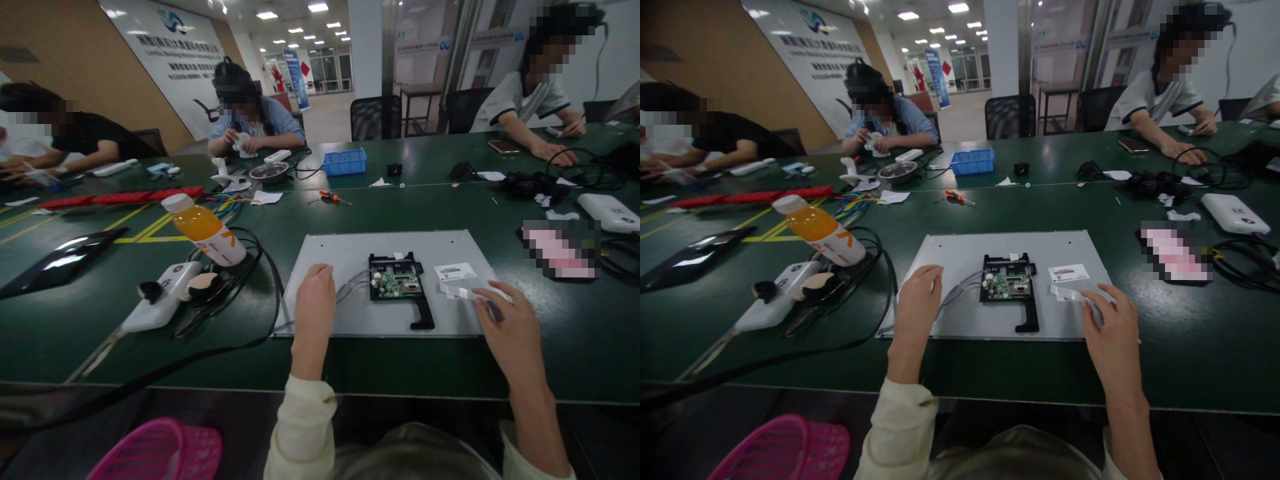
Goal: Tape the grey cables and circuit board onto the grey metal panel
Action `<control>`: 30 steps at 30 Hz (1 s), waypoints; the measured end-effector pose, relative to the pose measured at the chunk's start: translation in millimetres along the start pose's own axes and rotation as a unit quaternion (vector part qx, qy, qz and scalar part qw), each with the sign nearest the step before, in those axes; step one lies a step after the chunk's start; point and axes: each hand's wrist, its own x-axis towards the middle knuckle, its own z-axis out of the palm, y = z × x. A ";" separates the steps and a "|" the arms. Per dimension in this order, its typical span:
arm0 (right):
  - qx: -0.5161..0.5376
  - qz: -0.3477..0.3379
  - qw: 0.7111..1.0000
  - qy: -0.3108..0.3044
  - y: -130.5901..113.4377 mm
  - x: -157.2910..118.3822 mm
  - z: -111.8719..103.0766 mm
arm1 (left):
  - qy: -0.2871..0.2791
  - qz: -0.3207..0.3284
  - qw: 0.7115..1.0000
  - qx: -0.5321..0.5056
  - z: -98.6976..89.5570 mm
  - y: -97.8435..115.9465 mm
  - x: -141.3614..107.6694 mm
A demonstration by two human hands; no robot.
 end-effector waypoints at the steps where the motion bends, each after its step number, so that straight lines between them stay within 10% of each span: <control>1: -0.001 0.000 1.000 -0.001 -0.3 0.1 -0.1 | -0.001 -0.003 1.000 0.005 1.8 -4.7 0.7; 12: 0.000 0.001 1.000 -0.003 0.2 -1.4 1.5 | -0.029 -0.039 0.995 0.082 5.8 -7.8 -11.9; 23: -0.016 -0.055 0.998 0.012 -9.6 1.1 1.0 | -0.039 0.132 0.986 -0.090 25.1 90.2 -66.8; 30: -0.025 -0.168 0.983 -0.062 -26.6 20.8 -2.0 | -0.063 0.158 0.983 -0.065 41.3 98.3 -78.5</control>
